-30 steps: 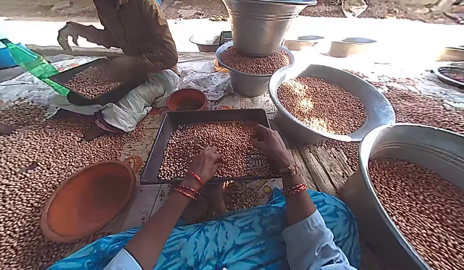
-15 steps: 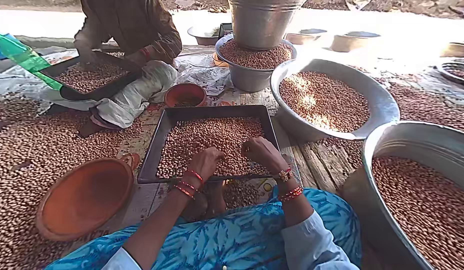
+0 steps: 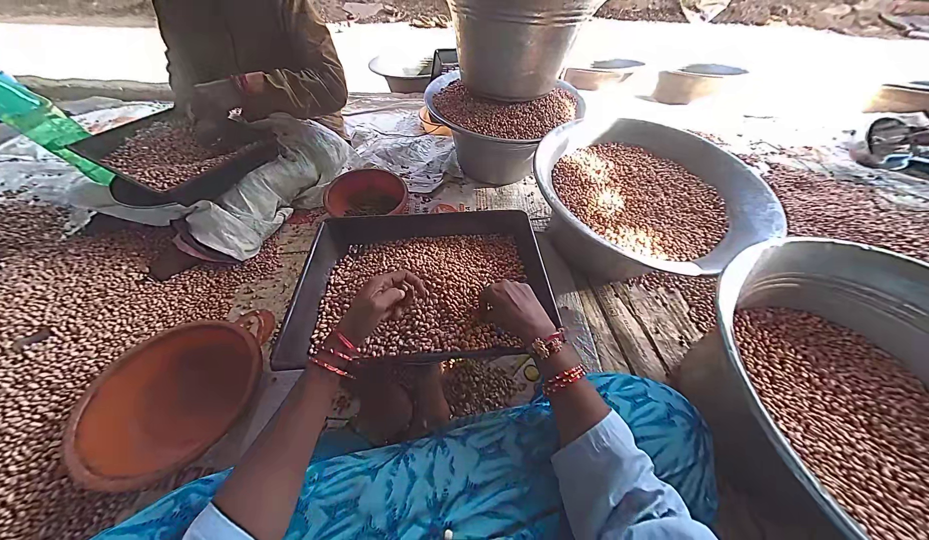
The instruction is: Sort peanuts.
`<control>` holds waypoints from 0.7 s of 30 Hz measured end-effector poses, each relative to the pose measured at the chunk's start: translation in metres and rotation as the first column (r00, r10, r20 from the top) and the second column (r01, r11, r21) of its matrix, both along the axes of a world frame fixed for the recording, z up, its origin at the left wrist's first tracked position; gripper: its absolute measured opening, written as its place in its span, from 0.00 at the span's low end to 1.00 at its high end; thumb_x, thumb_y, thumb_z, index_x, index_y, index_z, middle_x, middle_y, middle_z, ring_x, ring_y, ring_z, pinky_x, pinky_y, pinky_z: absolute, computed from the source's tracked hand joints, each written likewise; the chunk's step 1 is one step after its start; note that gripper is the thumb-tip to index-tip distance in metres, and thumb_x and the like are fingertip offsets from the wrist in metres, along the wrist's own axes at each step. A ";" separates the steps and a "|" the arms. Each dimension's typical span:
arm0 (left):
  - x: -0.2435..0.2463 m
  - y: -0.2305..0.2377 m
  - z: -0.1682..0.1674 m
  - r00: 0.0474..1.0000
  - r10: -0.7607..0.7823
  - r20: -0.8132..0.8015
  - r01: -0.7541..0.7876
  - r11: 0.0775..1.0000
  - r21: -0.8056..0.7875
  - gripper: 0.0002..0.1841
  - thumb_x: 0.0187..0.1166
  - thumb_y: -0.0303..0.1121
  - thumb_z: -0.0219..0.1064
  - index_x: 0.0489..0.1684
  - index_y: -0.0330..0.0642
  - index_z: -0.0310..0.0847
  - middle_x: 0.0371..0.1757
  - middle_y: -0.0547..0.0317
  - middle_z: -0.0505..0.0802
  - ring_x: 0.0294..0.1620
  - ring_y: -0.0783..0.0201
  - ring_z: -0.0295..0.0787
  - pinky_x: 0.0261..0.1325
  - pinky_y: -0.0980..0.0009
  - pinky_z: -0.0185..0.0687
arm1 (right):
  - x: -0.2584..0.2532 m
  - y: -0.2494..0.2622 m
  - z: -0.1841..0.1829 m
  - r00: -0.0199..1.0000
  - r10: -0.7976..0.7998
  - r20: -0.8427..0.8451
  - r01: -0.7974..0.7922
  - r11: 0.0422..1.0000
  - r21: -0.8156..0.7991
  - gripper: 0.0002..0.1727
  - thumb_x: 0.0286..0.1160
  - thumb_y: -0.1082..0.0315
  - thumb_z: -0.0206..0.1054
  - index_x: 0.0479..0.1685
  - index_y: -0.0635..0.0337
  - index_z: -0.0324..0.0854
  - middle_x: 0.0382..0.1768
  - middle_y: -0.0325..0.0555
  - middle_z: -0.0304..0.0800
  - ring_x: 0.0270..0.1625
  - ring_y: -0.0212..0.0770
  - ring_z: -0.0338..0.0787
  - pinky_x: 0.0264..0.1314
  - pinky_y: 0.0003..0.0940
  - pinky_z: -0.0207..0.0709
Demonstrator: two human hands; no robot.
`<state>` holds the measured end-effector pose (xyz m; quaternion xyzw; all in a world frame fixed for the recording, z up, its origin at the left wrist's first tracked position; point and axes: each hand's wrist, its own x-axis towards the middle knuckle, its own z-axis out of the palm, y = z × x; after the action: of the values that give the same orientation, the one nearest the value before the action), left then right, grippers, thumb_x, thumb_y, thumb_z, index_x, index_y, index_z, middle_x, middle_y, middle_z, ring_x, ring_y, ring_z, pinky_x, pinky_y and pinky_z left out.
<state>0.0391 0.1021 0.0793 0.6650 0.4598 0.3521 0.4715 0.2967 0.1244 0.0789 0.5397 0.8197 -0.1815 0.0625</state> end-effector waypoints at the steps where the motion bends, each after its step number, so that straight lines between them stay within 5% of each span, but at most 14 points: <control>1: -0.001 -0.001 0.004 0.999 -0.036 0.008 0.036 0.999 -0.025 0.19 0.75 0.24 0.44 0.50 0.37 0.84 0.28 0.74 0.87 0.18 0.85 0.70 0.21 0.87 0.64 | 0.000 0.000 0.001 1.000 -0.002 0.003 0.002 1.000 -0.002 0.15 0.80 0.61 0.66 0.52 0.62 0.90 0.54 0.62 0.92 0.61 0.63 0.89 0.62 0.65 0.75; 4: 0.014 -0.008 0.011 0.931 -0.176 -0.320 0.164 0.984 -0.063 0.11 0.82 0.26 0.60 0.52 0.38 0.89 0.35 0.67 0.89 0.27 0.81 0.74 0.36 0.80 0.73 | -0.005 -0.001 0.004 1.000 0.001 0.019 -0.001 1.000 -0.014 0.15 0.81 0.61 0.65 0.53 0.63 0.89 0.54 0.63 0.92 0.61 0.63 0.89 0.63 0.64 0.75; 6: 0.033 -0.014 0.006 0.808 -0.208 -0.552 0.216 0.975 -0.050 0.10 0.81 0.30 0.67 0.54 0.42 0.91 0.31 0.58 0.87 0.29 0.67 0.75 0.41 0.64 0.73 | -0.006 -0.002 0.005 0.999 0.002 0.033 -0.001 1.000 -0.018 0.15 0.82 0.62 0.65 0.55 0.62 0.89 0.55 0.62 0.92 0.62 0.63 0.89 0.63 0.64 0.75; 8: 0.048 -0.018 0.003 0.706 -0.235 -0.668 0.257 0.964 -0.067 0.12 0.82 0.32 0.69 0.58 0.42 0.92 0.44 0.44 0.94 0.44 0.50 0.89 0.58 0.50 0.81 | -0.006 -0.004 0.004 0.999 0.012 0.043 -0.011 1.000 -0.020 0.14 0.82 0.63 0.64 0.54 0.63 0.89 0.55 0.62 0.91 0.62 0.63 0.89 0.63 0.64 0.76; 11: 0.060 -0.020 0.003 0.619 -0.253 -0.743 0.233 0.963 -0.134 0.13 0.83 0.33 0.68 0.60 0.42 0.91 0.59 0.41 0.94 0.63 0.43 0.89 0.73 0.44 0.76 | -0.006 -0.004 0.001 0.998 0.038 0.050 -0.037 0.999 -0.023 0.15 0.81 0.62 0.64 0.53 0.64 0.87 0.54 0.63 0.91 0.62 0.63 0.89 0.61 0.64 0.76; 13: 0.060 -0.018 0.005 0.605 -0.239 -0.759 0.209 0.968 -0.139 0.13 0.83 0.34 0.68 0.59 0.39 0.91 0.56 0.40 0.94 0.61 0.43 0.90 0.71 0.45 0.78 | -0.008 -0.005 0.002 0.997 0.047 0.067 -0.044 0.998 -0.039 0.15 0.79 0.63 0.65 0.54 0.66 0.87 0.55 0.63 0.91 0.62 0.63 0.89 0.61 0.64 0.76; 16: 0.038 -0.014 0.003 0.814 -0.105 -0.571 0.112 0.993 -0.022 0.10 0.81 0.33 0.72 0.50 0.36 0.91 0.32 0.56 0.89 0.32 0.66 0.79 0.45 0.65 0.76 | -0.008 -0.006 0.003 0.997 0.050 0.066 -0.048 0.998 -0.038 0.16 0.79 0.63 0.66 0.55 0.67 0.85 0.55 0.65 0.90 0.62 0.64 0.88 0.61 0.64 0.74; 18: 0.014 -0.008 0.008 0.957 0.027 -0.289 -0.019 0.999 0.029 0.08 0.81 0.27 0.67 0.49 0.33 0.86 0.35 0.62 0.90 0.31 0.79 0.81 0.42 0.79 0.79 | -0.007 -0.008 0.004 0.998 0.037 0.054 -0.036 0.999 -0.031 0.16 0.79 0.62 0.67 0.53 0.68 0.85 0.53 0.65 0.90 0.61 0.64 0.88 0.59 0.64 0.75; 19: 0.005 -0.006 0.010 0.981 0.094 -0.172 -0.086 0.995 0.053 0.07 0.80 0.24 0.59 0.47 0.34 0.82 0.32 0.67 0.86 0.26 0.82 0.76 0.33 0.83 0.73 | -0.006 -0.008 0.004 0.998 0.031 0.050 -0.030 0.999 -0.035 0.16 0.79 0.62 0.66 0.52 0.68 0.85 0.53 0.64 0.90 0.60 0.64 0.88 0.59 0.64 0.74; 21: -0.008 -0.003 0.018 0.974 0.168 -0.154 -0.155 0.984 0.092 0.11 0.77 0.21 0.52 0.48 0.35 0.80 0.32 0.68 0.84 0.23 0.82 0.74 0.29 0.84 0.69 | -0.007 -0.007 0.003 0.998 0.027 0.055 -0.024 0.999 -0.044 0.16 0.79 0.62 0.65 0.52 0.68 0.85 0.53 0.64 0.90 0.61 0.64 0.88 0.59 0.64 0.75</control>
<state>0.0315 0.0991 0.0973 0.6700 0.5346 0.3523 0.3757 0.2901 0.1171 0.0824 0.5327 0.8202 -0.1833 0.0993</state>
